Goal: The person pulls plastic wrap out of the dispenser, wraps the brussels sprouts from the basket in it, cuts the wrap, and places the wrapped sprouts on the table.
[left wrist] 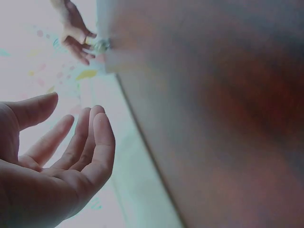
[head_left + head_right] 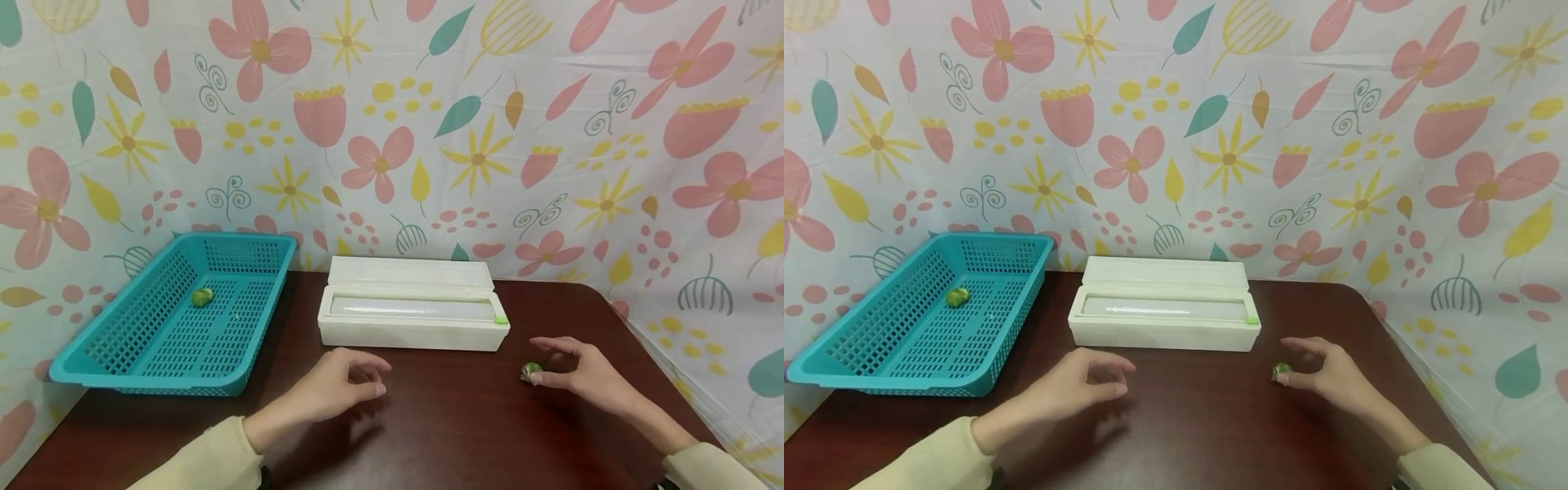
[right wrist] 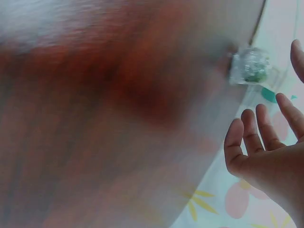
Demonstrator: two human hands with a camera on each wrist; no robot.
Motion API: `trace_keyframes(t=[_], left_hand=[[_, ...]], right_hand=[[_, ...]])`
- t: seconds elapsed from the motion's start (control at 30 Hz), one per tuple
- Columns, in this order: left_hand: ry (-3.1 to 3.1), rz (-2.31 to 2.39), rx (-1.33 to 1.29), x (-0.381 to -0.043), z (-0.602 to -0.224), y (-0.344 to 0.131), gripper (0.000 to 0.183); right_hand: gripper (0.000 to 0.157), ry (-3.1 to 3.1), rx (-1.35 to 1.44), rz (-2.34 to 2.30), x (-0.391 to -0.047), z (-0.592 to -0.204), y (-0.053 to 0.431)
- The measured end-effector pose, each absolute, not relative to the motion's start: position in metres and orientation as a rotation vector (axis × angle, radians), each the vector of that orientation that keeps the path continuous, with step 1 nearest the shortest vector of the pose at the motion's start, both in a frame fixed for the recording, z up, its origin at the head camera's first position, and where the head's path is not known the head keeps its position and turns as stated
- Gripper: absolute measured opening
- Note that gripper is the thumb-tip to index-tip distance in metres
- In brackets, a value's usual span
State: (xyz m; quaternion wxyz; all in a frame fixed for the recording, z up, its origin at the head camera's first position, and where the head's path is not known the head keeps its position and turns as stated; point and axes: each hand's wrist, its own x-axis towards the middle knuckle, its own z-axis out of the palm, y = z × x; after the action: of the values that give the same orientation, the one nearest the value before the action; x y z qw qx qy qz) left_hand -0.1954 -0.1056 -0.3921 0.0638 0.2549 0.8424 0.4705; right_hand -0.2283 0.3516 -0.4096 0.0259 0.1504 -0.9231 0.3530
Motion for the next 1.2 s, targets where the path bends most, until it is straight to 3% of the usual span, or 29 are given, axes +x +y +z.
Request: trace_keyframes(t=[0.53,0.9,1.2], left_hand=[[2.81,1.332,0.677,-0.244,-0.318,-0.148,0.05],[2.828,1.05,0.534,-0.283,-0.329,-0.161,0.053],[2.849,0.989,0.389,-0.295,-0.339,-0.149,0.048]], right_hand=[[0.054,-2.7,0.629,0.956,-0.244,-0.369,0.333],[0.06,-2.809,0.679,1.008,-0.269,-0.361,0.308],[0.051,-2.831,0.741,1.078,-0.286,-0.365,0.3]])
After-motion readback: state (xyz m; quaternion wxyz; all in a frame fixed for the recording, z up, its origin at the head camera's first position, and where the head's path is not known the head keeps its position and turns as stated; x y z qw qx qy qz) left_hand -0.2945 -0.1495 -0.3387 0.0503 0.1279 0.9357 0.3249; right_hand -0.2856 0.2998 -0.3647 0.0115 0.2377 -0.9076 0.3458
